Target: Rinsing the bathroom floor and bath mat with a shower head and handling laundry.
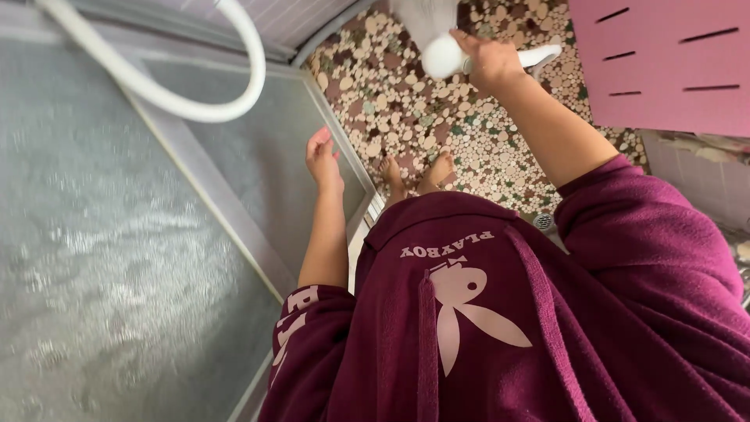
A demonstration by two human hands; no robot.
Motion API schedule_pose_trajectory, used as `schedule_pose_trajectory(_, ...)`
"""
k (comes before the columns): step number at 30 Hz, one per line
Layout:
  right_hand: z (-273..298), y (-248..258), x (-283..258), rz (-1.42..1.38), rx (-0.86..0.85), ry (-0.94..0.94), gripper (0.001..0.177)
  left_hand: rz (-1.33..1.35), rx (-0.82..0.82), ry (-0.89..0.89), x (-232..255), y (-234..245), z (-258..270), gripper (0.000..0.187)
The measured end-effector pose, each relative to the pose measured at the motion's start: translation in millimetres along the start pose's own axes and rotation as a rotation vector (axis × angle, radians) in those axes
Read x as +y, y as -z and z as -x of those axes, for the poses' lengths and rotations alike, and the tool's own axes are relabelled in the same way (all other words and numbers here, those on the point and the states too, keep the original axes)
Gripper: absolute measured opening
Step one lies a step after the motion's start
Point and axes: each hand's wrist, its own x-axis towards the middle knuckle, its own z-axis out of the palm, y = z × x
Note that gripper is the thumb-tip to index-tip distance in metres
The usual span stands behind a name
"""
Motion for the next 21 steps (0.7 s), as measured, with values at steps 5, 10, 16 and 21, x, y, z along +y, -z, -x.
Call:
schedule_pose_trajectory(5, 10.5, -51.2, -62.6, 0.009, -0.266, 0.195, 0.081, -0.001, 0.026, -0.020, -9.3, 27.8, 19.0, 0.028)
schedule_pose_trajectory(10, 38.1, -134.7, -108.2, 0.268, -0.368, 0.360, 0.076, 0.006, 0.089, -0.012, -10.7, 56.6, 41.0, 0.026)
schedule_pose_trajectory(16, 54.2, -219.6, -149.5, 0.193, -0.463, 0.529, 0.074, 0.027, 0.103, -0.025, -48.3, 81.8, 60.3, 0.022)
schedule_pose_trajectory(21, 66.3, -238.2, -196.5, 0.317, -0.415, 0.685, 0.068, 0.039, 0.087, -0.022, -66.9, 96.1, 98.0, 0.021)
